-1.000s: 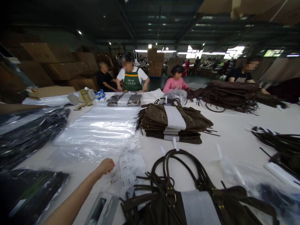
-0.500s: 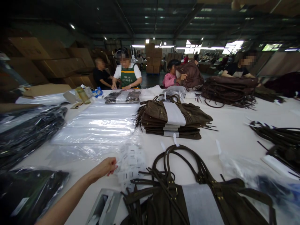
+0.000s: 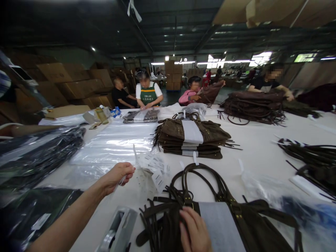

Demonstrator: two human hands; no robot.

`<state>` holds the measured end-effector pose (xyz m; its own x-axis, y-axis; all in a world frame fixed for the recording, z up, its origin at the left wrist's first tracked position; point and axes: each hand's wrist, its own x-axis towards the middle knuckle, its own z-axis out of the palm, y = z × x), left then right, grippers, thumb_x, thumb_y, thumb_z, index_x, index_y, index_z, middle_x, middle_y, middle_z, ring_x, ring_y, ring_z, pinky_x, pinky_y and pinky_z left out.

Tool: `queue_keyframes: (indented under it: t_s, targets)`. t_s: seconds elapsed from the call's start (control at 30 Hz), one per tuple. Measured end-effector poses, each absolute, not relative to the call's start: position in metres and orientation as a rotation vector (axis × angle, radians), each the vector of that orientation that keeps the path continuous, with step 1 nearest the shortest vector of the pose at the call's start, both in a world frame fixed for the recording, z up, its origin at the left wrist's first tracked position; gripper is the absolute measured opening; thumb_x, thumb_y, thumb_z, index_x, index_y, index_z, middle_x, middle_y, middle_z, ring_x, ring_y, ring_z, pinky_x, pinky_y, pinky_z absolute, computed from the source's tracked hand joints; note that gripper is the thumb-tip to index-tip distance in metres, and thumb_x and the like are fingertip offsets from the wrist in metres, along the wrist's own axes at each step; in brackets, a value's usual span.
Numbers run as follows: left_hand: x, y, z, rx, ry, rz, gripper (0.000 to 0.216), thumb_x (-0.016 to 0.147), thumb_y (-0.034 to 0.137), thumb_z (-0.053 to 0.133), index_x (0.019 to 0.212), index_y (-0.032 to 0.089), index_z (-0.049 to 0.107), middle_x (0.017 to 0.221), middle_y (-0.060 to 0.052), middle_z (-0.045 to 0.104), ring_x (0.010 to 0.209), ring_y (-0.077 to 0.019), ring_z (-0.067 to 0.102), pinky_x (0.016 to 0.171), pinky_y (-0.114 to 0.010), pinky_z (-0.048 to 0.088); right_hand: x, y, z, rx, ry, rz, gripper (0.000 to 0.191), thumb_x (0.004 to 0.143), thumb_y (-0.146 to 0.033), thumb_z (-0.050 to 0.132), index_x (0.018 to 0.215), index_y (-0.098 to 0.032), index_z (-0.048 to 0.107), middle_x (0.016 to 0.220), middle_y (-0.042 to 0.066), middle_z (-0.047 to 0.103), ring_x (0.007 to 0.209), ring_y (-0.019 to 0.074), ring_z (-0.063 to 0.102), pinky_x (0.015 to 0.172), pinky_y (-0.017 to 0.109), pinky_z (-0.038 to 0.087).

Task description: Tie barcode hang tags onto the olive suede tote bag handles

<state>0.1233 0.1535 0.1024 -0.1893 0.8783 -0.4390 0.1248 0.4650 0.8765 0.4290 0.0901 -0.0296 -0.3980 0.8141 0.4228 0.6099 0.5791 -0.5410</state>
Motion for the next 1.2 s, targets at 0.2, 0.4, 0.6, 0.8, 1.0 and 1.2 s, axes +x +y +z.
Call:
queue_keyframes:
  t_s: [0.2,0.4,0.6,0.8,1.0,1.2]
  targets:
    - [0.141,0.14,0.116,0.912,1.685,0.834,0.022,0.062,0.034,0.052,0.06,0.018,0.037,0.043,0.008,0.04,0.034,-0.0033,0.03,0.037,-0.018,0.014,0.373,0.156,0.033,-0.994,-1.928,0.39,0.033,0.08,-0.017,0.041,0.113,-0.02,0.043,0.12,0.009,0.046,0.114,0.0218,0.038,0.096,0.044,0.033]
    - [0.15,0.126,0.119,0.932,1.727,0.75,0.02,0.062,0.034,0.05,0.06,0.018,0.037,0.044,0.008,0.04,0.036,-0.0033,0.031,0.038,-0.018,0.016,0.355,0.181,0.031,-0.971,-2.202,0.648,0.055,0.061,-0.007,0.043,0.115,-0.02,0.044,0.116,0.004,0.051,0.115,0.0208,0.033,0.096,0.04,0.028]
    - [0.155,0.121,0.122,0.959,1.762,0.666,0.02,0.061,0.034,0.05,0.06,0.018,0.038,0.043,0.008,0.04,0.037,-0.0037,0.029,0.038,-0.019,0.016,0.35,0.188,0.033,-0.946,-2.305,0.799,0.066,0.048,-0.006,0.041,0.111,-0.024,0.045,0.124,0.0,0.044,0.119,0.0197,0.025,0.097,0.036,0.021]
    - [0.158,0.12,0.126,1.028,1.768,0.627,0.02,0.062,0.035,0.05,0.06,0.018,0.04,0.044,0.007,0.041,0.04,-0.0052,0.032,0.04,-0.018,0.02,0.359,0.197,0.038,-0.998,-2.381,0.676,0.039,0.056,-0.009,0.045,0.092,-0.022,0.054,0.088,0.002,0.056,0.09,0.0169,0.044,0.091,0.035,0.023]
    - [0.159,0.123,0.124,1.069,1.792,0.605,0.019,0.06,0.035,0.049,0.058,0.018,0.04,0.044,0.007,0.04,0.04,-0.0057,0.031,0.041,-0.019,0.02,0.366,0.193,0.03,-1.015,-2.381,0.627,0.032,0.059,-0.007,0.044,0.085,-0.021,0.054,0.083,0.0,0.057,0.086,0.0151,0.047,0.091,0.035,0.021]
    - [0.159,0.128,0.12,1.091,1.792,0.601,0.02,0.061,0.036,0.049,0.057,0.019,0.038,0.043,0.007,0.039,0.041,-0.006,0.031,0.042,-0.019,0.02,0.365,0.189,0.035,-1.053,-2.337,0.81,0.009,0.073,-0.021,0.048,0.079,-0.022,0.055,0.075,-0.003,0.059,0.08,0.0139,0.05,0.091,0.035,0.021]
